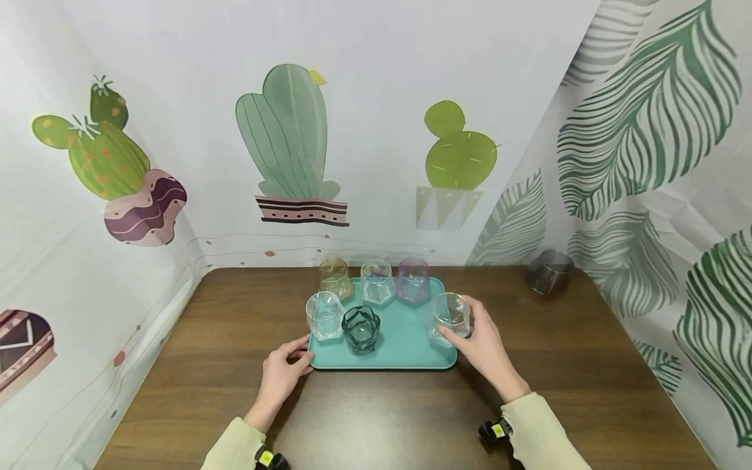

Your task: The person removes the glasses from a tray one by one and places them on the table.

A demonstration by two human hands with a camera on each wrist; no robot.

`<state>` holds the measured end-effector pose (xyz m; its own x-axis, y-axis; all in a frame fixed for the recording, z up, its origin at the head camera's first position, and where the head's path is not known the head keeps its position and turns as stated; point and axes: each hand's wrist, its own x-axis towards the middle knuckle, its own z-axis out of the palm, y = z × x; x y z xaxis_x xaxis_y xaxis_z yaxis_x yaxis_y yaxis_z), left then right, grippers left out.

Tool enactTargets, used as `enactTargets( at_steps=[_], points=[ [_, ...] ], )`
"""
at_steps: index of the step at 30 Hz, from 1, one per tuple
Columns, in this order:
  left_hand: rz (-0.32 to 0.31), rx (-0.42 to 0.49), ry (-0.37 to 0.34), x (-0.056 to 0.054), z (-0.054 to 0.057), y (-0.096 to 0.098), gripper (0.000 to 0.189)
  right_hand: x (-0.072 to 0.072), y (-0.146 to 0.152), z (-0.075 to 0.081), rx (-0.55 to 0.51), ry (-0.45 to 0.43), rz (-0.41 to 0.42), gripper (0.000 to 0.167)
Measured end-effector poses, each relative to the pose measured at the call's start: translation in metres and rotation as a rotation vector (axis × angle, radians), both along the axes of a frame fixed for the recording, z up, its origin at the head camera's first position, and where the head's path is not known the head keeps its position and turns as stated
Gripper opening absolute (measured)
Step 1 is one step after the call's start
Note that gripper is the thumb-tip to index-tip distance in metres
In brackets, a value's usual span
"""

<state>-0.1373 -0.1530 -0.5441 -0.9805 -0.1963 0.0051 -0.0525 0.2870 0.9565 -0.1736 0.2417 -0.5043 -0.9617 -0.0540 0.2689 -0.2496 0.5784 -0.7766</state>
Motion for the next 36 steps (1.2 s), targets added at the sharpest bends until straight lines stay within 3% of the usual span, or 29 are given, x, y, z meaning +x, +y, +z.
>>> enactTargets(
  at_steps=[20, 28, 36],
  points=[
    [0.016, -0.007, -0.003, -0.002, -0.001, 0.001, 0.039, -0.026, 0.061, 0.007, 0.075, 0.097, -0.183, 0.071],
    [0.023, -0.001, -0.011, -0.001, -0.003, 0.001, 0.039, -0.037, 0.078, 0.005, 0.107, 0.058, -0.208, 0.076],
    [0.018, 0.022, 0.005, 0.0, 0.0, 0.002, 0.039, -0.054, 0.092, 0.0, 0.171, 0.084, -0.265, 0.075]
  ],
)
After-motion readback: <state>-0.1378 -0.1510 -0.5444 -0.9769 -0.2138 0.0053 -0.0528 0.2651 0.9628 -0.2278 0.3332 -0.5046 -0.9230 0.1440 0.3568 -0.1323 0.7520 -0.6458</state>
